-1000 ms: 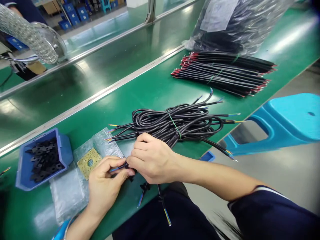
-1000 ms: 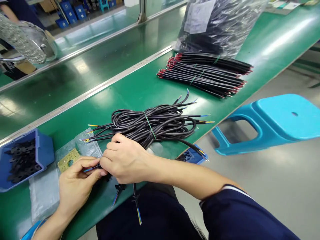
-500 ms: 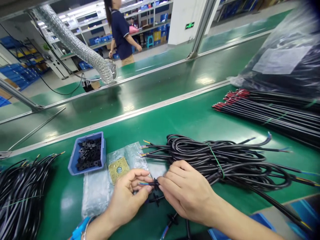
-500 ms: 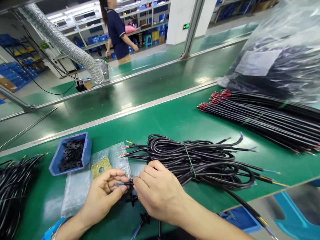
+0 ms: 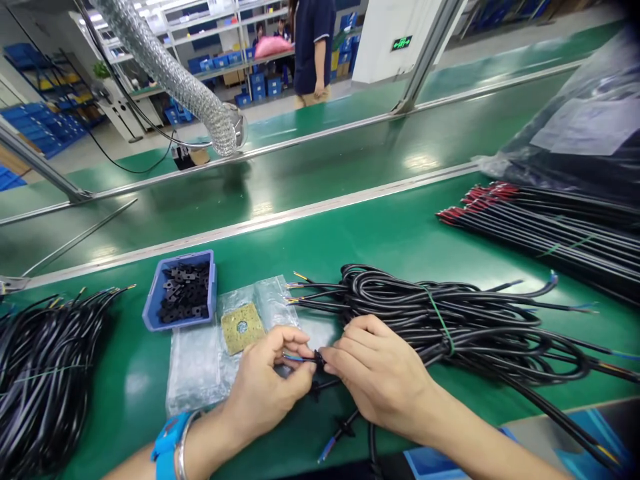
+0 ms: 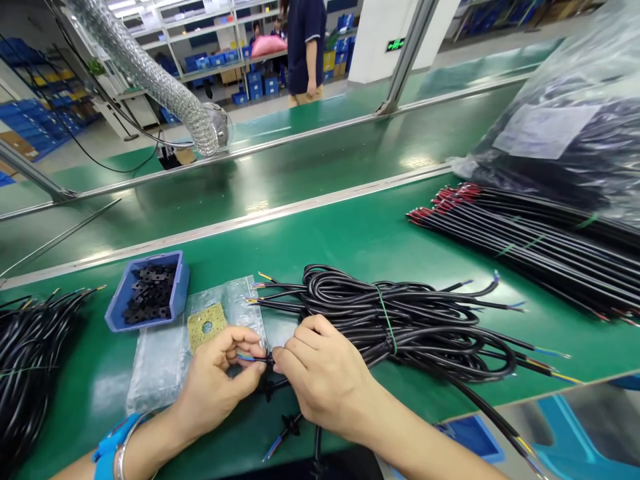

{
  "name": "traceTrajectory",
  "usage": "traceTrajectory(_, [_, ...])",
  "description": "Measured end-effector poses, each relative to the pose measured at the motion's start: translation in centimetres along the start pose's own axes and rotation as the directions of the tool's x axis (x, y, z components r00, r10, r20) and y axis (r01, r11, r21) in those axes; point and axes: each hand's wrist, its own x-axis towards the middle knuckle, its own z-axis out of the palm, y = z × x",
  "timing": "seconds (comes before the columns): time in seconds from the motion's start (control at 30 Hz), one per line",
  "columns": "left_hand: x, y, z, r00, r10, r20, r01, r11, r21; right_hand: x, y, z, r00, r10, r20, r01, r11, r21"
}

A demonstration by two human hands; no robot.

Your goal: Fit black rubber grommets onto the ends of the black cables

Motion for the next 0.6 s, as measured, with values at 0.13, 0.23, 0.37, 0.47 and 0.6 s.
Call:
traceTrajectory(0.13, [-0.5, 1.1, -0.4, 0.987, 0.038, 0.157, -0.045, 0.998, 0.040, -0.7, -0.7, -0.7, 0.989, 0.071, 0.134, -0.072, 0.997, 0.002])
traceTrajectory(0.23, [-1.1, 1.6, -0.8, 0.951, 0.038, 0.305, -0.029, 0.999, -0.035, -1.6, -1.8, -1.9, 0.963, 0.144, 0.228, -0.144, 0.989, -0.014])
traceTrajectory(0.37, [-1.4, 1.6, -1.1, 0.886, 0.023, 0.463, 0.004, 0.998, -0.056, -1.4, -2.8, -3.9, 0.920, 0.122, 0.373, -0.106, 0.992, -0.065])
traceTrajectory(0.47, [-1.5, 1.2, -1.0, 0.827, 0.053, 0.560, -0.027, 0.998, -0.055, 0.3, -2.8, -4.1, 0.911, 0.085, 0.403, -0.044, 0.993, -0.110])
traceTrajectory(0.6, [-1.5, 0.7, -0.8, 0.759, 0.081, 0.646, -0.007, 0.993, -0.116, 3.0, -2.1, -1.2, 0.945, 0.177, 0.275, -0.051, 0.910, -0.411])
